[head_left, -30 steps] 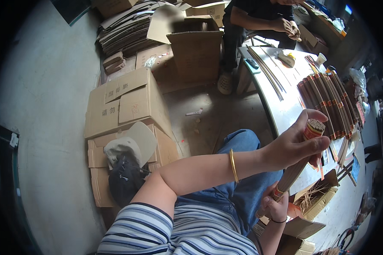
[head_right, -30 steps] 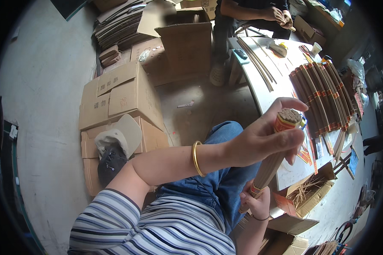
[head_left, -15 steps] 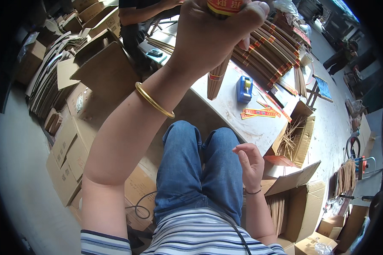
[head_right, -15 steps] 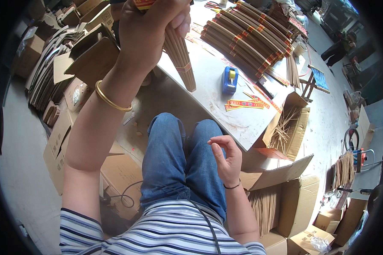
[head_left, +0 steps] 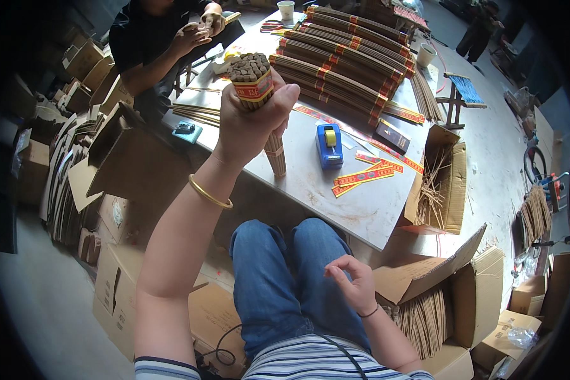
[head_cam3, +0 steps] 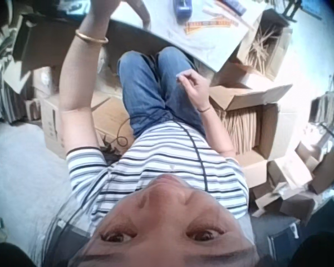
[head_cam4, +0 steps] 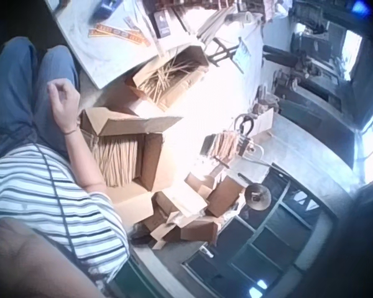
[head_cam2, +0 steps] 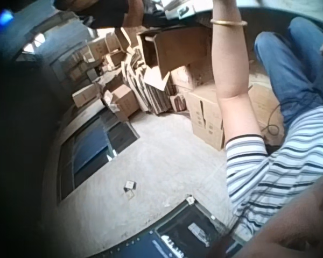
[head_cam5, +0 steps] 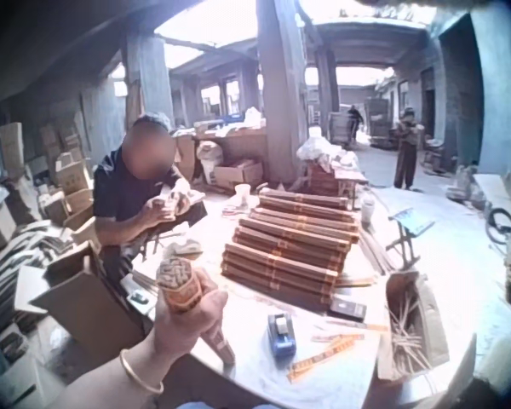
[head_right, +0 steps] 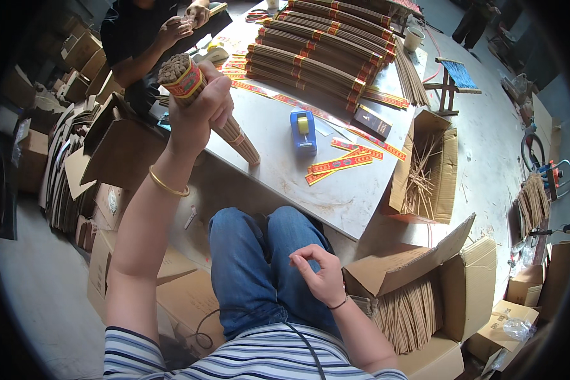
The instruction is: The person gathers thin wooden sticks from a cardboard box, aligns them into bundles, and secures them with rubber bands. They repeatedly pick up sticks, align the ends, and wrap bands around the bundles while seated on the floor.
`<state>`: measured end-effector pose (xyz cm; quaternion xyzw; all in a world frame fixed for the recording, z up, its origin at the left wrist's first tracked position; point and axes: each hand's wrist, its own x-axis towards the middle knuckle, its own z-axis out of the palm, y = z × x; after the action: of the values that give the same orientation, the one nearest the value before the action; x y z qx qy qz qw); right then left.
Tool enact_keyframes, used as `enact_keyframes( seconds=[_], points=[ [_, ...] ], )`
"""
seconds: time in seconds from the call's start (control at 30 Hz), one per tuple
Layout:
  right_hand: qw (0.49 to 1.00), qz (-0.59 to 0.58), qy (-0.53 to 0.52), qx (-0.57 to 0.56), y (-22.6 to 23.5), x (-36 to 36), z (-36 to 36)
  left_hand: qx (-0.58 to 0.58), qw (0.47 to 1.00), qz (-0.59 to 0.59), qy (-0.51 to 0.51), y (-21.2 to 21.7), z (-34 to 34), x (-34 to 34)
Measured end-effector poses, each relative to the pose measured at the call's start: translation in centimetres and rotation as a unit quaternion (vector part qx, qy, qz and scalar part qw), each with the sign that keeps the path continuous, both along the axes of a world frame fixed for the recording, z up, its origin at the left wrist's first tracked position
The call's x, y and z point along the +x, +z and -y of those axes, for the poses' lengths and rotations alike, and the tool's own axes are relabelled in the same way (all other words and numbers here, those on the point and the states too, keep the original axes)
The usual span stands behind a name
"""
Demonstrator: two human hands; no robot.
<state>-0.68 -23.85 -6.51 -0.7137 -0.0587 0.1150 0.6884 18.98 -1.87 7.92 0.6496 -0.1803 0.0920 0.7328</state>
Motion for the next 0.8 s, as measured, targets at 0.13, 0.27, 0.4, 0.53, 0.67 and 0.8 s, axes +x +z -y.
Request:
enact_keyframes(
  seconds=[0.13,0.27,0.4,0.53,0.67,0.8],
  points=[
    [0.998,0.055,0.020,-0.002,1.4,1.2,-0.9,-0.028,0.999,0.021,0.006,1.7,0.1,-0.8],
    [0.969,0.225,-0.040,-0.093,4.3,3.1,-0.6,-0.164,0.985,0.027,-0.037,4.4,0.0,-3.2],
    [0.950,0.277,0.029,-0.138,7.6,3.6,-0.6,-0.309,0.941,-0.079,-0.112,4.9,-1.3,-6.8],
    [0.957,-0.080,0.265,-0.084,9.4,1.8,0.0,-0.421,0.884,-0.142,-0.146,3.4,-2.6,-9.7],
    [0.915,-0.124,0.359,0.135,8.8,-0.5,2.2,-0.547,0.794,-0.174,-0.201,0.5,-4.9,-11.8],
    [0.925,-0.088,0.141,0.341,6.4,-0.9,5.2,-0.627,0.760,-0.164,-0.049,-2.7,-8.1,-14.5]
  ],
)
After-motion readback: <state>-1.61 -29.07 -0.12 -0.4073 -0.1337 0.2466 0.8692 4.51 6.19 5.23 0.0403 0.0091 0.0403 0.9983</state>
